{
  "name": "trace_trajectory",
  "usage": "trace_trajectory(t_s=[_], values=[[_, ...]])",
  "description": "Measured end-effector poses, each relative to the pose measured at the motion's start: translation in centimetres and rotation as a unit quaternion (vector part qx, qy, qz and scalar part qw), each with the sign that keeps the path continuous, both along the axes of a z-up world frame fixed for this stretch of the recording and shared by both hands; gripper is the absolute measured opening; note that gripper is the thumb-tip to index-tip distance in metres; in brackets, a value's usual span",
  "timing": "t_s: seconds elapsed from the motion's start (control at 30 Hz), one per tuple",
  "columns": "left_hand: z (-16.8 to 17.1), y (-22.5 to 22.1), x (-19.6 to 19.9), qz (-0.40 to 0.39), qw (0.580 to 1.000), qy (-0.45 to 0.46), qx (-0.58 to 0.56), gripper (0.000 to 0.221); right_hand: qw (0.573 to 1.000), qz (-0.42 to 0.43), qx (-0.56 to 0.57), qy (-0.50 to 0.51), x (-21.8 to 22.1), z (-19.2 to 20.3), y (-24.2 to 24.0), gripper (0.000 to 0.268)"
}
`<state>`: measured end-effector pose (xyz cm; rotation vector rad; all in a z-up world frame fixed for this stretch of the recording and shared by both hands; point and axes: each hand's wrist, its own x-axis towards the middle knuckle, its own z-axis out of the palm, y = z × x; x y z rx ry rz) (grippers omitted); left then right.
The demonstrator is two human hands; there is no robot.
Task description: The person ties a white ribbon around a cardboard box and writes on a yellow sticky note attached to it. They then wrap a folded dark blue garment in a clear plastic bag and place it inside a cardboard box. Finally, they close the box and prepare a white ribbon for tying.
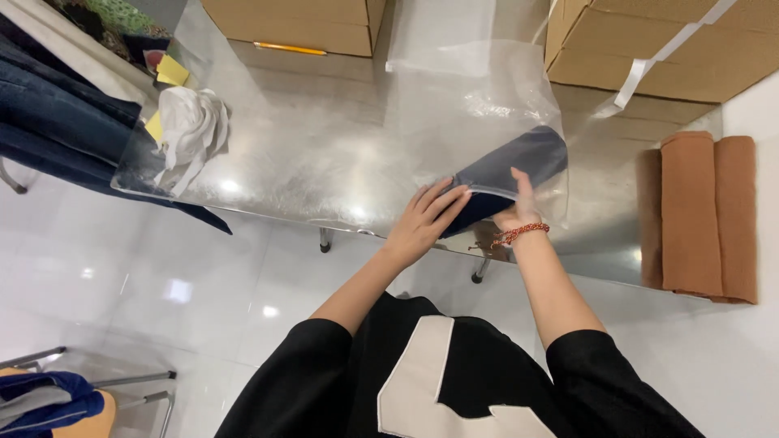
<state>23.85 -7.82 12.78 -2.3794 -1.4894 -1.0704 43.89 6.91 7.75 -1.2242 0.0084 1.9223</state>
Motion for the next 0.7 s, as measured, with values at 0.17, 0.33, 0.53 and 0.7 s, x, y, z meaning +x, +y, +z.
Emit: trace_trajectory(t_s=[0.17, 0.33, 0.53, 0.7], values=[[-0.5, 0.9, -3.4, 0.041, 0.995, -0.085, -0.014, 0.06, 0.999, -0.032, -0.025, 0.007, -1.5, 2.0, 2.1, 0.074], [-0.1, 0.5, -4.9, 0.137, 0.956, -0.235, -0.106, 0.046, 0.998, -0.037, -0.041, -0.01, -1.2, 0.6, 2.4, 0.085], [-0.4, -0.8, -4.6, 0.165, 0.903, -0.272, -0.289, 0.043, 0.997, -0.056, -0.039, -0.022, -2.5, 3.1, 1.2, 0.071], [-1.6, -3.2, -3.7, 0.148, 0.899, -0.283, -0.299, 0.041, 0.995, -0.073, 0.011, -0.066, -4.6, 2.2, 1.5, 0.054]])
